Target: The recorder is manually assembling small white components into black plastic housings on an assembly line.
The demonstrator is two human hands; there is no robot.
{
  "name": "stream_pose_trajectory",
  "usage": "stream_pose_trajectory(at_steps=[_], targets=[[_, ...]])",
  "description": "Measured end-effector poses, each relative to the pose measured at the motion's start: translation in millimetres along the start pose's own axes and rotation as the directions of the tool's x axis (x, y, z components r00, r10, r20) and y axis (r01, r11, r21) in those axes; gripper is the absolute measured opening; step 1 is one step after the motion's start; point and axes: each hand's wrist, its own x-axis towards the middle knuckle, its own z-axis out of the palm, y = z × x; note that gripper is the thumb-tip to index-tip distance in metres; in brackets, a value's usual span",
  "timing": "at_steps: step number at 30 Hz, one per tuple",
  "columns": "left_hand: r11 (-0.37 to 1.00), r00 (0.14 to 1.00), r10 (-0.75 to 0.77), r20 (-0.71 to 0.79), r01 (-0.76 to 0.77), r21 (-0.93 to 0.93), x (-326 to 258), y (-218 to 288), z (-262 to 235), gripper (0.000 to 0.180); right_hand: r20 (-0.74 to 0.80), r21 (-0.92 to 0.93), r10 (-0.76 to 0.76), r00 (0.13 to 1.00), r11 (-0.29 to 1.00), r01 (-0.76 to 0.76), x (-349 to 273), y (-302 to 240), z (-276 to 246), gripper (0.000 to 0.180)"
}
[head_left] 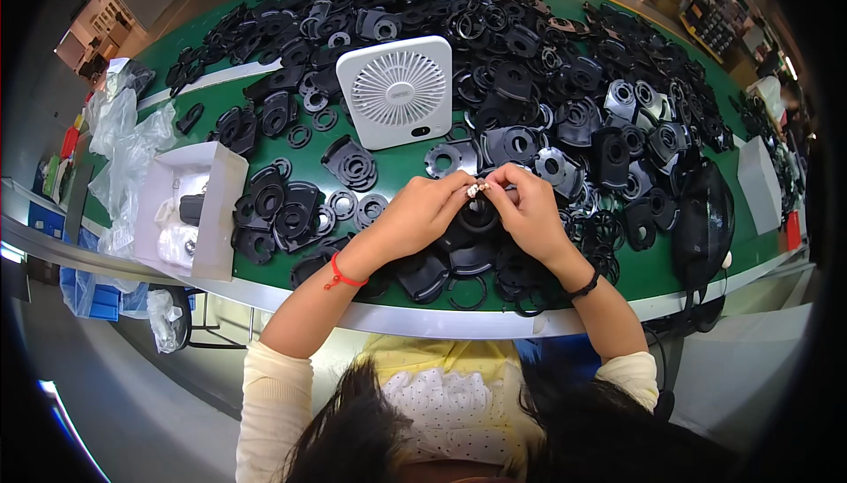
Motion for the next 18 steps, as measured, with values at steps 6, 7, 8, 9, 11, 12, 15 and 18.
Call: stream_pose_trajectory(at_steps=[6, 7, 8, 9, 11, 12, 15, 18], targets=[[0.913, 0.956, -0.252, -0.147, 0.185, -0.363, 2, -7, 1, 0.030, 0.068, 0.159, 0.316, 0.946, 0.933, -0.323, 2, -14, -8, 0.014], [0.804, 0.926, -0.367, -0.086, 0.269, -0.531, 4, -3, -1, 0.032, 0.118, 0.328, 0.313, 0.942, 0.883, -0.335, 1, -11, -9, 0.014], [0.768, 0.925, -0.372, -0.072, 0.263, -0.584, 6, -7, -1, 0.034, 0.166, 0.486, 0.302, 0.939, 0.803, -0.344, 1, -8, -8, 0.015], [0.768, 0.924, -0.374, -0.075, 0.263, -0.584, 6, -10, -2, 0.034, 0.189, 0.544, 0.251, 0.949, 0.778, -0.315, 1, -5, -4, 0.014], [0.765, 0.948, -0.315, -0.050, 0.222, -0.604, 4, -14, -4, 0.035, 0.281, 0.524, 0.230, 0.932, 0.777, -0.349, 0, -11, -3, 0.014], [0.766, 0.949, -0.313, -0.048, 0.222, -0.604, 4, -13, -6, 0.035, 0.316, 0.498, 0.228, 0.921, 0.786, -0.366, 0, -11, -5, 0.017], [0.851, 0.977, -0.200, 0.071, 0.209, -0.482, 1, -5, -12, 0.038, 0.382, 0.377, 0.288, 0.878, 0.819, -0.432, 3, -2, -13, 0.020], [0.862, 0.970, -0.231, 0.071, 0.238, -0.447, 1, -7, -6, 0.038, 0.300, 0.305, 0.297, 0.907, 0.871, -0.386, 5, -13, -8, 0.020]])
